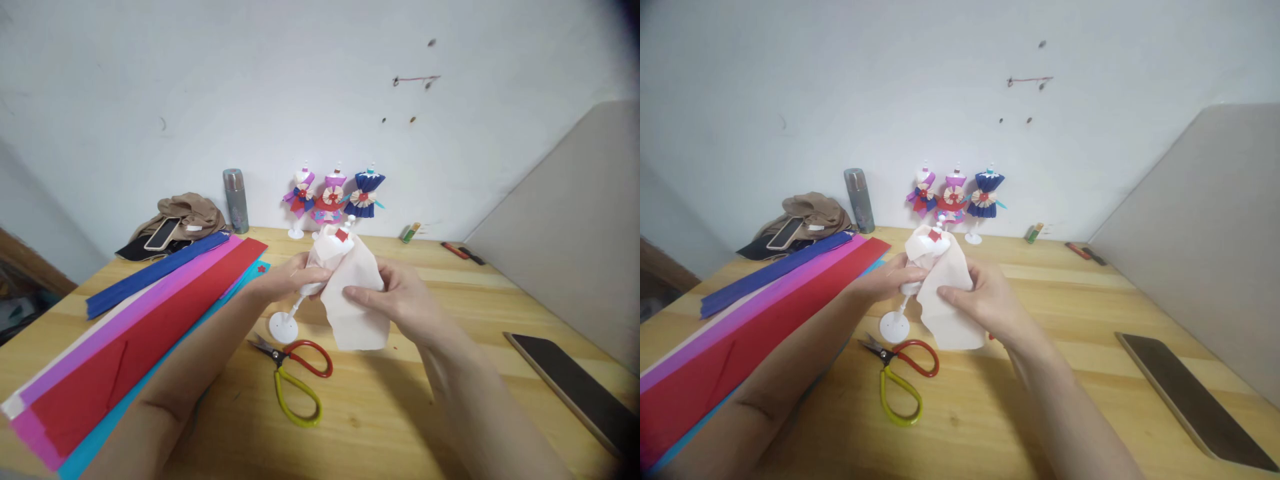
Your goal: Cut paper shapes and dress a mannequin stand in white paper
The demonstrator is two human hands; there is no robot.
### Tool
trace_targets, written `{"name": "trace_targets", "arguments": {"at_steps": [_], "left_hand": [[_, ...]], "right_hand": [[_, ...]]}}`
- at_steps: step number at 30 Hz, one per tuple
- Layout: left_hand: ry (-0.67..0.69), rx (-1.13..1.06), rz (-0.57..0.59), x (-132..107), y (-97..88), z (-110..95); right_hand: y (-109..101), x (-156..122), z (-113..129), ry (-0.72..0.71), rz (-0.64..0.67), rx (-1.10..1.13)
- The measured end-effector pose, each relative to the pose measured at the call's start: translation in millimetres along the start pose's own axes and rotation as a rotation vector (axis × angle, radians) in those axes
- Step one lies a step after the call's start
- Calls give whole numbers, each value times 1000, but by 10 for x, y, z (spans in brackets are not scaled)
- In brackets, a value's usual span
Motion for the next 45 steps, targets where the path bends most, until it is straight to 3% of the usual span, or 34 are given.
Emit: {"name": "trace_targets", "arguments": {"at_steps": [5, 8, 13, 23, 29, 38, 45], "left_hand": [[-19, 75, -23, -27, 33, -81], [8, 13, 14, -22, 49, -89], [28, -134, 90, 2, 55, -45], [-22, -145, 88, 22, -39, 73], [68, -51, 80, -2, -106, -115], [24, -74, 120, -69, -34, -252], [24, -7, -27, -13, -63, -178]], "right_hand": [[17, -9, -21, -7, -1, 72], [6, -14, -22, -10, 1, 82], [-4, -15, 11, -46, 12, 82], [5, -11, 11, -39, 72, 83], [-14, -18, -37, -24, 98, 115], [-105, 5, -62, 40, 117, 149], [-181, 8, -25, 17, 123, 65]]}}
Point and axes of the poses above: each hand's wrist, its own x-axis towards the middle knuckle, its own y-axis out of the palm, z = x × y, the point moved 5 cm from there along x, towards the middle knuckle, and after that the axes turned 5 degrees about z, right-handed, at the moved point
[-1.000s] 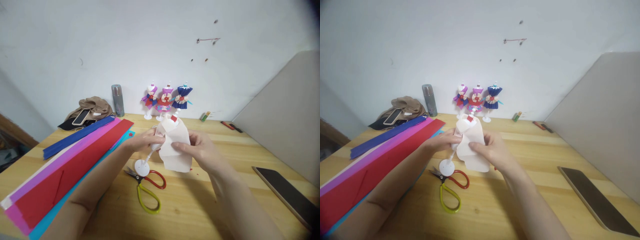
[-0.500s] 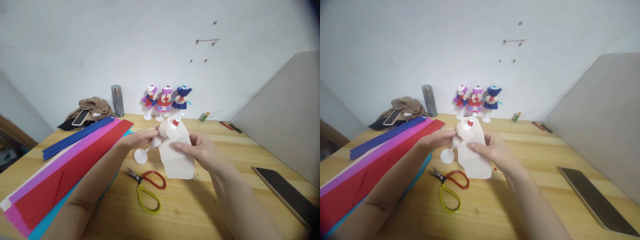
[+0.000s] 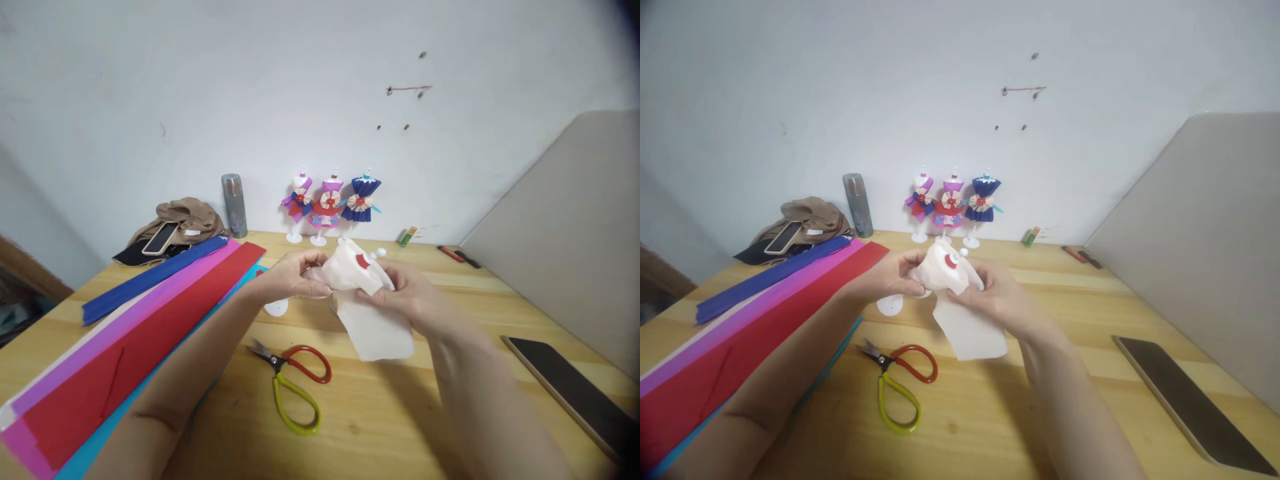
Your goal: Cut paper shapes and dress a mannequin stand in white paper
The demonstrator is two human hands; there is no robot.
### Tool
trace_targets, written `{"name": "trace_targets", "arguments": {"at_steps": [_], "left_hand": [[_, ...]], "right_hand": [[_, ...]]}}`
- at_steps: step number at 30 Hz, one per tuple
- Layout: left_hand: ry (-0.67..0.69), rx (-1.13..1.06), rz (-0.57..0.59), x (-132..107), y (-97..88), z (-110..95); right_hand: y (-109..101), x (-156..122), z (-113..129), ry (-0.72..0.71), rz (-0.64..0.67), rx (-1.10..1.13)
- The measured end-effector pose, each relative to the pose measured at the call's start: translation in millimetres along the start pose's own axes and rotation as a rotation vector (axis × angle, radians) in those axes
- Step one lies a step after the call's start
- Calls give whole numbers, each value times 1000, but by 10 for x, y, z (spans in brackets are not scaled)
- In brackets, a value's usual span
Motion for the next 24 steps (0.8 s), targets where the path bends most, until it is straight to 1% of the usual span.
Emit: {"name": "trace_targets", "arguments": {"at_steps": [3, 5, 7, 9, 11, 13, 15, 16, 24], "left_hand": [[58, 13, -70, 18, 4, 2], [74, -19, -121, 26, 7, 15], [77, -43, -167, 30, 8, 32], [85, -46, -199, 33, 6, 40], [100, -51, -219, 33, -4, 39], [115, -69, -227, 32, -20, 37], [131, -95, -229, 30, -42, 38], [139, -108, -229, 29, -55, 42], [135, -210, -276, 55, -184, 170]], "right_hand": [[-75, 26, 35, -50, -42, -88], [-157, 61, 45, -143, -120, -169], [-257, 78, 54, -270, -287, -271], [-333, 44, 75, -401, -524, -401], [-334, -28, 116, -535, -723, -540], [-281, -87, 152, -640, -806, -617], [-237, -122, 169, -692, -818, -606], [-224, -127, 169, -695, -808, -584], [-194, -49, 103, -594, -682, -432]]}}
Point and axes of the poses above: each hand's wrist, its own x-axis towards the middle knuckle, its own y-axis out of the palm, z = x × y, the point moved 5 cm from there along x, towards the middle knuckle, and after that the axes turned 5 degrees about z, right-handed, at the moved point
